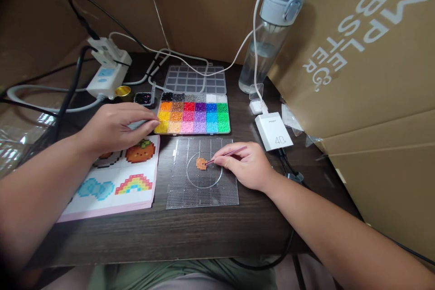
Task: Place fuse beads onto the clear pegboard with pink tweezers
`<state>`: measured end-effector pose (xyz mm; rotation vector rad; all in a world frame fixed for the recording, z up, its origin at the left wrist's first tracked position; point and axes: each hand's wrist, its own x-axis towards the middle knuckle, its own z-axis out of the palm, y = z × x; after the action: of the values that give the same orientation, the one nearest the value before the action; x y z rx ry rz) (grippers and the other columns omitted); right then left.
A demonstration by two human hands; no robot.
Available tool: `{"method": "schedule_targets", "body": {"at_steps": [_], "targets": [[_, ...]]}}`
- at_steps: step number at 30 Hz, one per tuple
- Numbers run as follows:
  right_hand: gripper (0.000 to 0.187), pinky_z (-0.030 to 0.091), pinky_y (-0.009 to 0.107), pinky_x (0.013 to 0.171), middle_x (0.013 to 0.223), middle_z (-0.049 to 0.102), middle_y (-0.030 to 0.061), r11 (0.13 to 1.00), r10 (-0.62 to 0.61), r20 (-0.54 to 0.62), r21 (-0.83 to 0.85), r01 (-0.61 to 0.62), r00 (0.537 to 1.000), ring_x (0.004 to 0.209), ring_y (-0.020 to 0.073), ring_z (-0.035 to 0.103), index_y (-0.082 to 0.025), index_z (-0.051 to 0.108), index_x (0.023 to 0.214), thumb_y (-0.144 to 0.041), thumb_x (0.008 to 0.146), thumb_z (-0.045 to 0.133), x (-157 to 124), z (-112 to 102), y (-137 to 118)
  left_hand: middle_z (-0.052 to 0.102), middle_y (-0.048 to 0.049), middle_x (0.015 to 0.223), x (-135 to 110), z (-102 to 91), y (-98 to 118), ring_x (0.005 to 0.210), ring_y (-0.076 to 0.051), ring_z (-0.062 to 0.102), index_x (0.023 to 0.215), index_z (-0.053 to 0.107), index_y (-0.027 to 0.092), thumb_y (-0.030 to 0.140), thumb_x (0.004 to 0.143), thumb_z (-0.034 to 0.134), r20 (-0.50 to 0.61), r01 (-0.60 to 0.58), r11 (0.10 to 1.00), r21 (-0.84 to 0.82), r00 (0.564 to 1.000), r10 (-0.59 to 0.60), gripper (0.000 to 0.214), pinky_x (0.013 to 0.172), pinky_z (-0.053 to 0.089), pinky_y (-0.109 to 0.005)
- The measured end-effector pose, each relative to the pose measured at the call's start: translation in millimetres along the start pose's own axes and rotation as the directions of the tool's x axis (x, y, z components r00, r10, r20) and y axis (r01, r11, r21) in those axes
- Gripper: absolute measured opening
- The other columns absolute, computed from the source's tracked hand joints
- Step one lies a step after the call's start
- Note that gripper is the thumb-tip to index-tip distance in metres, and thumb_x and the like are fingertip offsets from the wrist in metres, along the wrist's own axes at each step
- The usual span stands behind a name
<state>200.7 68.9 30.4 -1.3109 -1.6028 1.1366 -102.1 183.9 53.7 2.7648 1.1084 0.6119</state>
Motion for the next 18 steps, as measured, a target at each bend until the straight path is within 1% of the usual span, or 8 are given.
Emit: {"method": "schedule_targets", "body": {"at_steps": [3,6,10,14,18], "targets": [[0.015,0.056,0.028,0.06,0.077,0.078,0.0069,1.0,-0.001,0.0,0.001,0.001,1.0,0.067,0.0174,0.07,-0.02,0.08,0.077,-0.033,0.081,0.072,-0.1,0.0,-0.9,0.075,-0.003,0.093,-0.5,0.6,-0.8,0.088,-0.019,0.069,0.087,0.072,0.026,0.047,0.091,0.047,0.0,0.013,1.0,0.005,1.0,-0.013,0.033,0.084,0.054,-0.032],[0.015,0.054,0.026,0.057,0.076,0.078,0.0067,1.0,0.008,-0.006,0.008,-0.008,1.0,0.062,0.0152,0.067,-0.019,0.08,0.078,-0.032,0.081,0.071,0.1,0.0,-0.8,0.075,-0.0026,0.094,-0.5,0.3,-0.6,0.088,-0.018,0.069,0.087,0.072,0.025,0.046,0.092,0.047,-0.002,0.0,1.0,0.017,1.0,0.0,0.033,0.084,0.054,-0.031],[0.016,0.055,0.026,0.058,0.077,0.078,0.0072,1.0,0.01,-0.003,0.001,-0.01,1.0,0.065,0.0162,0.068,-0.019,0.08,0.078,-0.032,0.081,0.072,0.0,0.1,0.6,0.075,-0.0037,0.091,0.4,0.9,-0.9,0.084,-0.017,0.069,0.086,0.072,0.022,0.043,0.093,0.047,-0.032,-0.061,0.997,0.037,0.998,0.062,0.033,0.081,0.054,-0.029],[0.016,0.056,0.028,0.062,0.079,0.078,0.0077,1.0,-0.002,0.001,0.006,0.002,1.0,0.071,0.0181,0.071,-0.019,0.08,0.078,-0.033,0.08,0.072,-0.4,0.3,1.3,0.075,-0.0025,0.084,1.0,3.7,-3.8,0.077,-0.016,0.069,0.082,0.072,0.021,0.04,0.094,0.048,-0.096,-0.127,0.989,0.073,0.986,0.134,0.032,0.074,0.054,-0.026],[0.015,0.055,0.026,0.06,0.078,0.078,0.0071,1.0,0.006,0.005,0.024,-0.006,1.0,0.067,0.0163,0.069,-0.02,0.08,0.078,-0.032,0.081,0.072,-0.4,0.6,0.4,0.074,-0.0023,0.081,1.2,5.4,-5.7,0.074,-0.015,0.069,0.08,0.071,0.02,0.038,0.094,0.05,-0.135,-0.162,0.984,0.069,0.976,0.17,0.03,0.072,0.054,-0.025]]}}
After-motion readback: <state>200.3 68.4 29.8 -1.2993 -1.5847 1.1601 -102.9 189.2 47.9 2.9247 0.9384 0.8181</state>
